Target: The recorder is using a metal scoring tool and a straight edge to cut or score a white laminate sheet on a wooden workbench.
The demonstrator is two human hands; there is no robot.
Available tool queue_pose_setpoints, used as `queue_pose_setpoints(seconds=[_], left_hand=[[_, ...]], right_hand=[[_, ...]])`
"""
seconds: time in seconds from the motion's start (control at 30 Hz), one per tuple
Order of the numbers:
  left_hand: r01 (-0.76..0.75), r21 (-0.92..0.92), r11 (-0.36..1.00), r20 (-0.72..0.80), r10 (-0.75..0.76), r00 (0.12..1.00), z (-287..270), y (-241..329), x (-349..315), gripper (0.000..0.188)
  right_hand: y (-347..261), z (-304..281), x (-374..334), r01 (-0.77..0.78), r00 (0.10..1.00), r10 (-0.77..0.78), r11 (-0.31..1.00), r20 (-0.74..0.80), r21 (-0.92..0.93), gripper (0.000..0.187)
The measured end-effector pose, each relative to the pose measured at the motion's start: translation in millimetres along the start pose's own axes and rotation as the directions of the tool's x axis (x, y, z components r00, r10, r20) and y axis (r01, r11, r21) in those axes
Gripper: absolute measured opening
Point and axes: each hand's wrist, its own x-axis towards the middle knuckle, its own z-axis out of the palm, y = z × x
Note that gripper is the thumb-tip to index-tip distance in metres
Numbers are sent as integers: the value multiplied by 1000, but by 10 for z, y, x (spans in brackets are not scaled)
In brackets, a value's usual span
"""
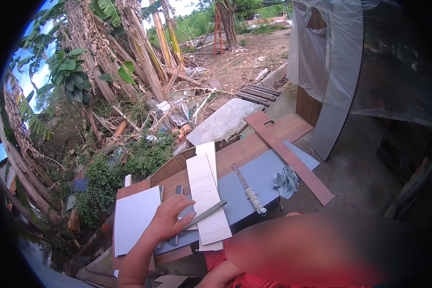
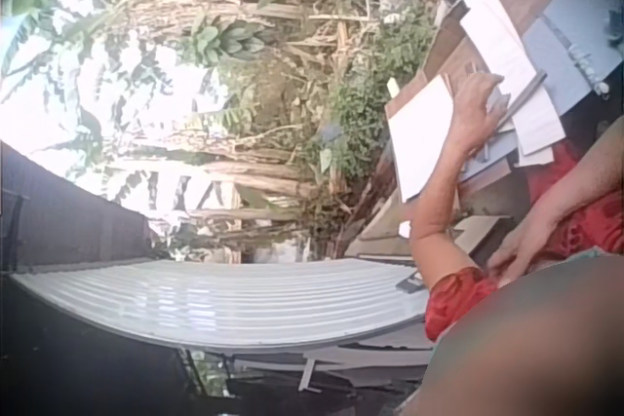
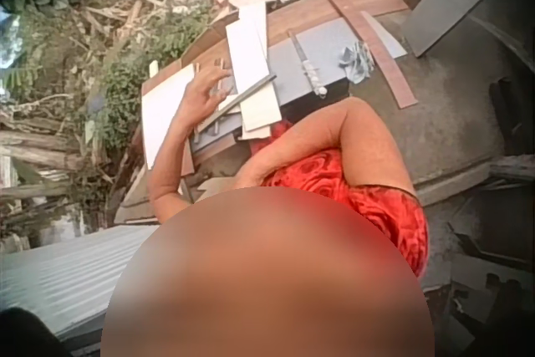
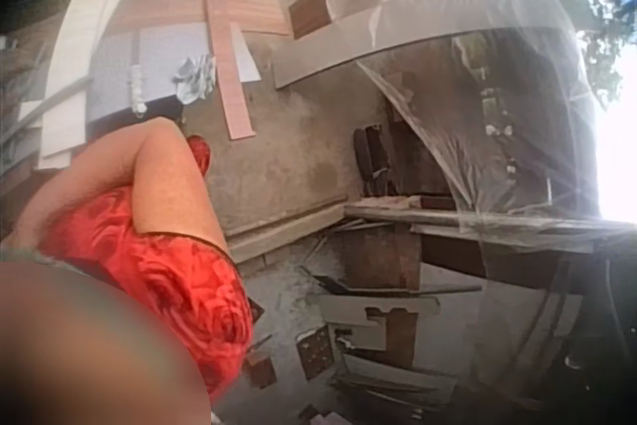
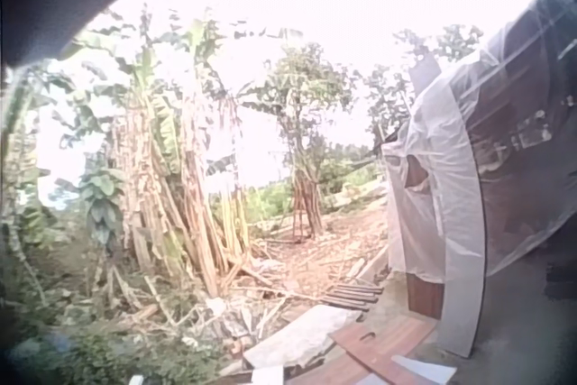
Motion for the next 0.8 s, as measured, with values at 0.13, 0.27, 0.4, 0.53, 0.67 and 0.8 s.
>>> queue_pose_setpoints(seconds=[0.13, 0.27, 0.4, 0.53, 0.67, 0.8], left_hand=[[-81, 23, 996, 64, 79, 995, 76, 49, 194, 31], [-78, -17, 997, 83, 80, 993, 170, 46, 197, 31], [-77, -16, 997, 43, 78, 996, 247, -14, 171, 31], [4, -51, 999, 14, -3, 1000, 265, -86, 92, 30], [51, -34, 998, 26, -50, 998, 237, -107, 16, 30], [101, -52, 994, 17, -100, 995, 290, -216, -76, 30]], right_hand=[[-35, 1, 1, -65, 998, 64, 986, 11, 151, 81], [-49, 72, -141, 143, 983, -93, 928, -157, 344, 41], [67, 4, -257, 185, 959, -111, 942, -260, 280, 34], [139, -23, -261, 167, 966, -85, 925, -244, 341, 36], [215, -13, -272, 204, 926, -91, 937, -365, 284, 34], [496, -142, -235, 474, 808, -300, 842, -508, 257, 39]])
